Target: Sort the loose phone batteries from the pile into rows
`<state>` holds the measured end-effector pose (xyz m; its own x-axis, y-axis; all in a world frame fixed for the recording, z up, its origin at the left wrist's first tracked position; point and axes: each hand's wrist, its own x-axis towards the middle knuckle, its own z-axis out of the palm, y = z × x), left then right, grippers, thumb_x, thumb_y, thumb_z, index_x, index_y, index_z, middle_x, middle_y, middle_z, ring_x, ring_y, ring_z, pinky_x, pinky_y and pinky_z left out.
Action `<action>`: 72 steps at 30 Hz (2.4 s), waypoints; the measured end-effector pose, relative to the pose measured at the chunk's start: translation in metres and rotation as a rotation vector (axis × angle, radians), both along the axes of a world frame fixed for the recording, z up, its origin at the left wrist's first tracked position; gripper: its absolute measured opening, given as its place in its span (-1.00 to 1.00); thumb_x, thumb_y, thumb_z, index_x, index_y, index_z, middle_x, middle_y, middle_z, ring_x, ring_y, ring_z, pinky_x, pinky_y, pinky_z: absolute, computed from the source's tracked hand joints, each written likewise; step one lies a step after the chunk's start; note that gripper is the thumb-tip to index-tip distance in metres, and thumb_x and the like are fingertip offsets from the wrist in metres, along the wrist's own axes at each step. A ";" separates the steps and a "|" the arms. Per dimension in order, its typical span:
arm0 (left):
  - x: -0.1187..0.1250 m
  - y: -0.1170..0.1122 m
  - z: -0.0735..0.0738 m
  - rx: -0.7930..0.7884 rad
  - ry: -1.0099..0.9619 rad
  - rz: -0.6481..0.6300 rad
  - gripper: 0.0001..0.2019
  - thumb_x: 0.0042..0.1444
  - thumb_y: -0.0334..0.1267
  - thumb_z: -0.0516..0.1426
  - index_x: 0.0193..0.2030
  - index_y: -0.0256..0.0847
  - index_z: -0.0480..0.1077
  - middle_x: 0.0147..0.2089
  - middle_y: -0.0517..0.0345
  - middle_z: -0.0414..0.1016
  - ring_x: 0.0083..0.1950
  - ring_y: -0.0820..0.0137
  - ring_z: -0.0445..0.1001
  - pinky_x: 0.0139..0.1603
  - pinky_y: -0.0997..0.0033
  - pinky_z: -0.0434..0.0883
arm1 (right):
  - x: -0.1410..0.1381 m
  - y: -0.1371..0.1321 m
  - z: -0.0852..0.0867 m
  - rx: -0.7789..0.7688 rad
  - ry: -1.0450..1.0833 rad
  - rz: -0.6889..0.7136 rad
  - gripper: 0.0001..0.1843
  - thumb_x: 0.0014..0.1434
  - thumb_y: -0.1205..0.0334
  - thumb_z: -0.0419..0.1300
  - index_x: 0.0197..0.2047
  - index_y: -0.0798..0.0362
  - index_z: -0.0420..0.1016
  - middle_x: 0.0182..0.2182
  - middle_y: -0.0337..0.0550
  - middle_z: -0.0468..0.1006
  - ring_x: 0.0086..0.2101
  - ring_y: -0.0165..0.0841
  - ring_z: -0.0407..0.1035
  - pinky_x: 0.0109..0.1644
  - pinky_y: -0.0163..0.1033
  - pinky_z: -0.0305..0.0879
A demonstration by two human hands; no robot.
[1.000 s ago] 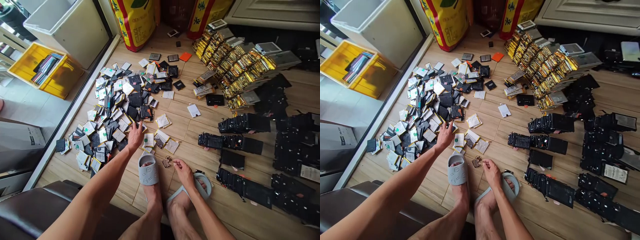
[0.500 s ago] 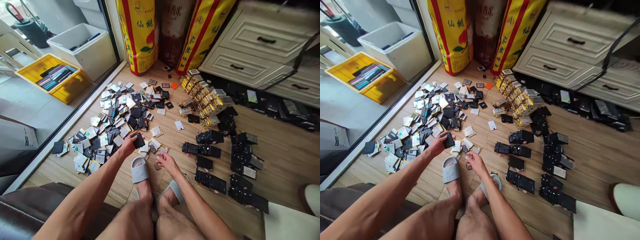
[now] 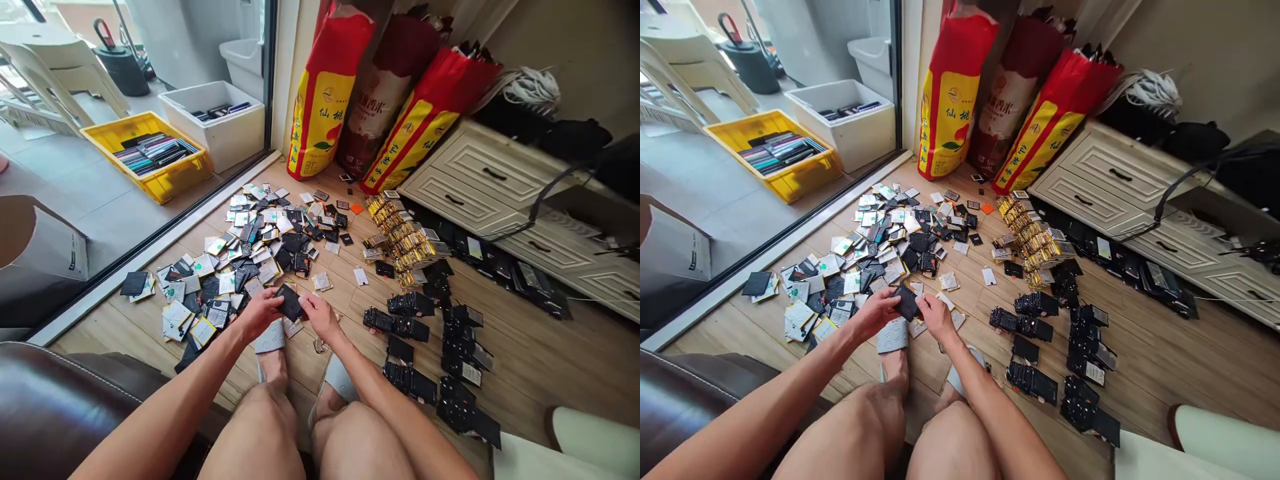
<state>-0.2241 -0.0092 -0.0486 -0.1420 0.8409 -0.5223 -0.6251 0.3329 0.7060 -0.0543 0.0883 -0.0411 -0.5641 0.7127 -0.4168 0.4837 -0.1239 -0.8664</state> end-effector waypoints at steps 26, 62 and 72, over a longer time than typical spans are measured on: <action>-0.021 -0.045 -0.115 -0.563 0.198 0.363 -0.55 0.01 -0.34 0.22 0.09 -0.23 0.35 -0.02 -0.10 0.56 -0.28 0.32 0.58 -0.27 0.17 0.64 | -0.122 -0.028 -0.173 0.515 -0.575 0.467 -0.32 0.12 0.09 0.47 0.19 0.20 0.34 0.04 0.21 0.52 0.06 -0.02 0.38 0.18 0.01 0.22; -0.009 -0.002 -0.078 -0.259 -0.269 0.026 -0.64 -0.01 -0.36 0.39 -0.04 -0.29 0.54 -0.08 -0.14 0.60 -0.10 0.14 0.61 -0.32 0.27 0.61 | -0.037 0.021 -0.113 0.059 0.075 0.139 -0.56 0.17 0.12 0.33 0.13 -0.10 0.60 -0.07 -0.16 0.48 -0.15 -0.34 0.47 -0.04 -0.25 0.48; -0.005 -0.001 -0.076 -0.376 -0.280 0.048 -0.66 0.04 -0.24 0.41 -0.06 -0.29 0.52 -0.20 -0.07 0.58 -0.22 0.23 0.60 -0.49 0.40 0.56 | -0.037 0.017 -0.125 -0.019 0.136 0.278 -0.67 0.26 0.21 0.28 0.09 -0.11 0.65 -0.10 -0.17 0.59 -0.14 -0.35 0.50 0.02 -0.25 0.43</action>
